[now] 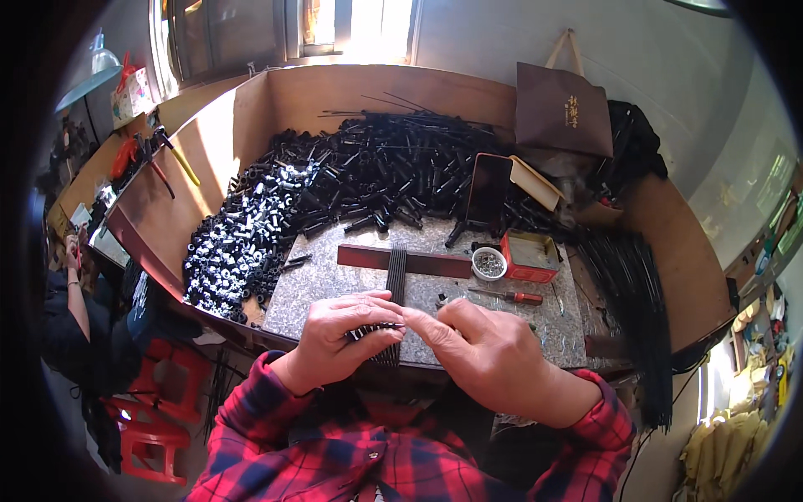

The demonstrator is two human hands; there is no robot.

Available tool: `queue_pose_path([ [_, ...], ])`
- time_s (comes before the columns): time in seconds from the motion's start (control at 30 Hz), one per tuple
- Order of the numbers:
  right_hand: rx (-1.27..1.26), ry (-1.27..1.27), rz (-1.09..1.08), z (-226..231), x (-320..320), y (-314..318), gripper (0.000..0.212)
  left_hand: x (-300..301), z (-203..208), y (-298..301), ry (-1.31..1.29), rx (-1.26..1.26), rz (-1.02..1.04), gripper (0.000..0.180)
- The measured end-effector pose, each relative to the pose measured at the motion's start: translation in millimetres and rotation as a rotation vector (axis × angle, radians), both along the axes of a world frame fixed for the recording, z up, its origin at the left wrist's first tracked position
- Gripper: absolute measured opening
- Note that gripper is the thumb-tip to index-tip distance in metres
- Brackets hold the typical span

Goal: Assembling and measuring wire bundles using a jig and pliers at a factory workbench.

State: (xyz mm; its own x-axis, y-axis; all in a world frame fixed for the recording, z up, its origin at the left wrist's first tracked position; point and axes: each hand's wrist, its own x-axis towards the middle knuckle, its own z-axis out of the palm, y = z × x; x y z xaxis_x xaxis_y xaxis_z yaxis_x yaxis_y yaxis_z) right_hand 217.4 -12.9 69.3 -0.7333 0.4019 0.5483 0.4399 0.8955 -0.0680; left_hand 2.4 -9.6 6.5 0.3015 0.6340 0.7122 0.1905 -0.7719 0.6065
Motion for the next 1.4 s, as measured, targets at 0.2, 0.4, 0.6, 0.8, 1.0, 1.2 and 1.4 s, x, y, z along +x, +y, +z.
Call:
queue_pose_path([
  [0.2, -0.072, 0.106, 0.001, -3.2, 5.4, 2.0, 0.027, 1.8, -1.4, 5.0, 0.053, -0.006, -0.06, 0.015],
  [0.4, -0.049, 0.03, 0.05, -0.5, 10.2, 2.2, 0.033, 3.0, -5.1, 7.4, 0.085, 0.041, -0.103, 0.022],
  [0.6, 0.002, 0.032, 0.057, 2.1, 7.9, 0.5, 0.036, 4.0, -5.7, 8.0, 0.087, 0.093, -0.112, 0.031],
  [0.8, 0.017, -0.007, 0.093, 3.2, 7.9, 0.1, 0.037, 3.8, -8.6, 9.1, 0.118, 0.154, -0.069, 0.04],
  [1.0, -0.273, 0.167, 0.156, 5.8, -5.6, -6.9, 0.041, 4.7, -13.0, 8.7, 0.094, 0.197, -0.089, 0.036],
  [1.2, -0.383, 0.208, 0.232, 0.6, -23.4, -2.2, 0.033, 9.6, -36.0, 7.3, 0.149, 0.188, -0.067, 0.04],
  [1.4, -0.355, 0.195, 0.209, -1.8, -25.1, 6.6, 0.018, -10.9, -102.3, 13.8, 0.76, 0.041, 0.038, 0.086],
])
